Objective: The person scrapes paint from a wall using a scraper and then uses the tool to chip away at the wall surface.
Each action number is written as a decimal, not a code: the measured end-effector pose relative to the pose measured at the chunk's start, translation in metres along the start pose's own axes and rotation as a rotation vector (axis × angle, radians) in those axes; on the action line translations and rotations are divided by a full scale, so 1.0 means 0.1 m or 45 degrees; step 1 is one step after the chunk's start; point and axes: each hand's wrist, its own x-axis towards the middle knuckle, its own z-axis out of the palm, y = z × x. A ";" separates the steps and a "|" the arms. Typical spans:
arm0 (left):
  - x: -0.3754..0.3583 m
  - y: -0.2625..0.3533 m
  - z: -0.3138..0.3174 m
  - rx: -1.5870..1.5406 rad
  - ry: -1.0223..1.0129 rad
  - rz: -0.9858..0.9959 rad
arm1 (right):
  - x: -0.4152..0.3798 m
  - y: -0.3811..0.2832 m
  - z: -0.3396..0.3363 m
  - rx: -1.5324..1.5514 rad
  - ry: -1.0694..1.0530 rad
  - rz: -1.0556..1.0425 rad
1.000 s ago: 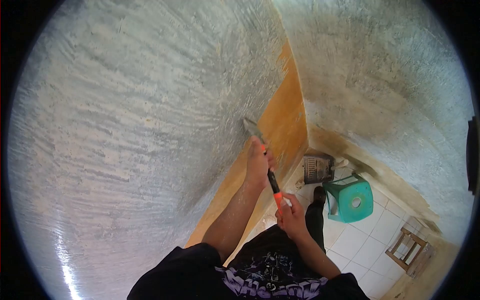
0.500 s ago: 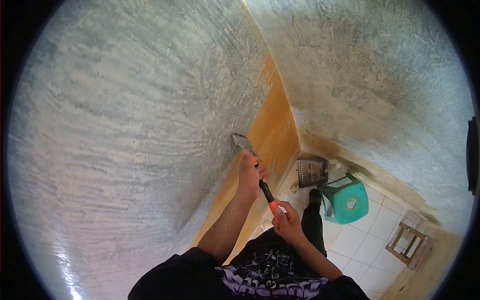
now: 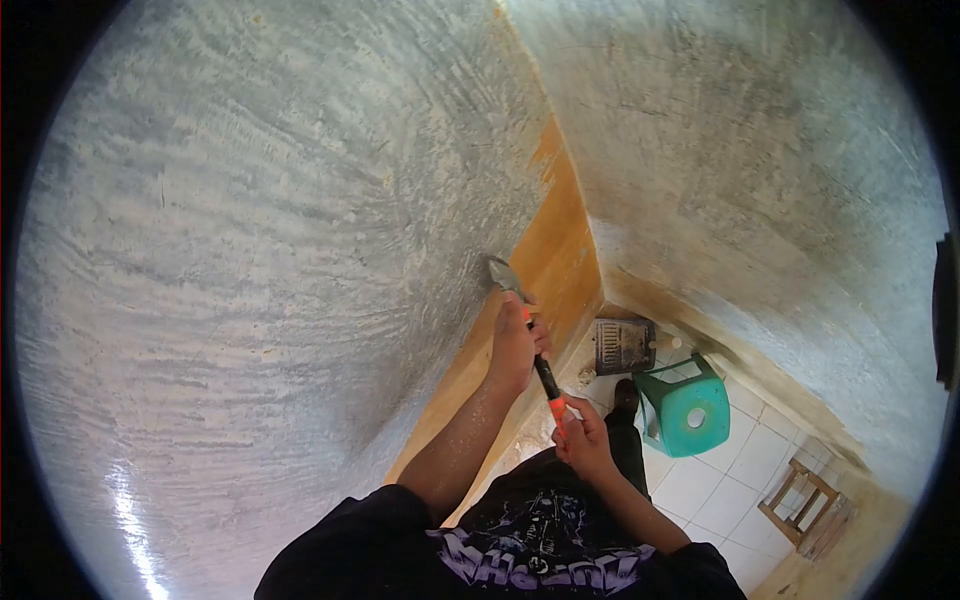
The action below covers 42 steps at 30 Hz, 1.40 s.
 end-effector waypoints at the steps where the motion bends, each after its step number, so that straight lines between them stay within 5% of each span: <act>1: 0.01 0.01 0.02 0.021 0.012 0.000 | 0.02 -0.02 -0.02 0.001 0.004 0.006; 26: -0.93 -0.27 -0.99 -0.123 -0.061 -0.011 | -0.62 0.92 0.30 -0.128 -0.086 0.011; 42: -0.77 -0.21 -0.83 -0.022 -0.041 0.011 | -0.48 0.91 0.39 -0.028 -0.009 -0.061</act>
